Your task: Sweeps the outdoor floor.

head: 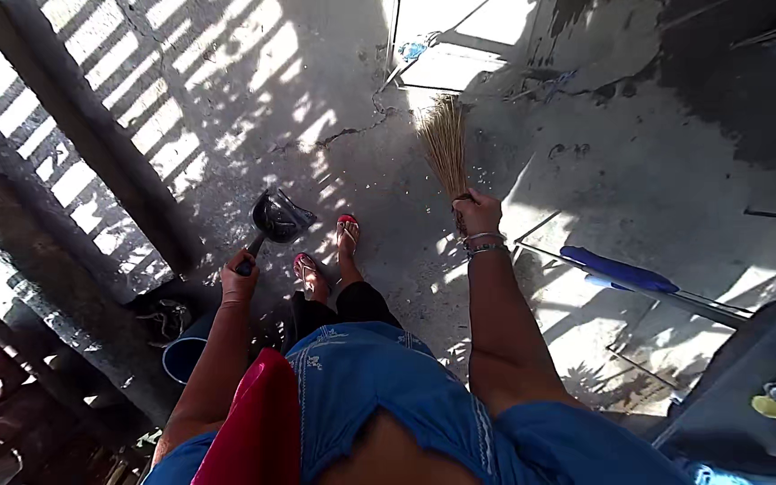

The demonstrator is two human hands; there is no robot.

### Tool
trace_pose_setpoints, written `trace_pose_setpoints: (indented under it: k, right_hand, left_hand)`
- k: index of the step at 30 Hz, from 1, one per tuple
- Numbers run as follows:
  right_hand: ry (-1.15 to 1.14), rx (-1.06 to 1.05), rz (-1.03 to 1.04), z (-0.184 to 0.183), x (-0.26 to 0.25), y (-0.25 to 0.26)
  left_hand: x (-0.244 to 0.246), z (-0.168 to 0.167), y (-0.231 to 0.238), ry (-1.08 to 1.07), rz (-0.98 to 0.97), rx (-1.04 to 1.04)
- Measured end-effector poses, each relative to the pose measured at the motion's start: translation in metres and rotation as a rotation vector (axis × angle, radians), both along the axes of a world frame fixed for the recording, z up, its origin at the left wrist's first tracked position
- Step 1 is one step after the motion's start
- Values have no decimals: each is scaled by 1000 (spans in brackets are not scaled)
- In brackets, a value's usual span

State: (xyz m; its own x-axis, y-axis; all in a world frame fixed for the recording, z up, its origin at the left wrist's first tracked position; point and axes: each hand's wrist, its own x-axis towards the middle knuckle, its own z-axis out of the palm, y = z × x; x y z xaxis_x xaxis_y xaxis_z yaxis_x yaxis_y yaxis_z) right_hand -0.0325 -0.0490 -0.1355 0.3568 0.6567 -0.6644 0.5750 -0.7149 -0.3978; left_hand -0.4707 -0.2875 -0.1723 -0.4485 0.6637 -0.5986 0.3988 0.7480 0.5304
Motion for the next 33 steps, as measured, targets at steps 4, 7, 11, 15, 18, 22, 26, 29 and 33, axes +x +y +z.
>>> trace_pose_setpoints:
  k: [4, 7, 11, 15, 18, 22, 26, 29, 33]
  right_hand:
    - [91, -222, 169, -37, -58, -77]
    - [228, -400, 378, -19, -81, -120]
    - [275, -266, 324, 38, -49, -93]
    - [186, -57, 185, 39, -29, -41]
    - [74, -17, 151, 1, -46, -31]
    - [85, -209, 385, -37, -95, -81]
    - [211, -375, 581, -9, -109, -109]
    - [229, -247, 479, 28, -83, -82]
    - [160, -90, 332, 19, -68, -59]
  left_hand:
    - [1, -4, -3, 26, -50, 13]
    - [10, -2, 0, 25, -100, 3]
    - [20, 2, 4, 14, -140, -39]
    - [23, 2, 2, 4, -135, -46]
    - [26, 2, -2, 2, -140, -49]
    - [29, 1, -3, -9, -139, -53]
    - [29, 3, 0, -10, -147, -63]
    - [25, 4, 0, -24, -146, -68]
    - [27, 1, -5, -20, -143, -40]
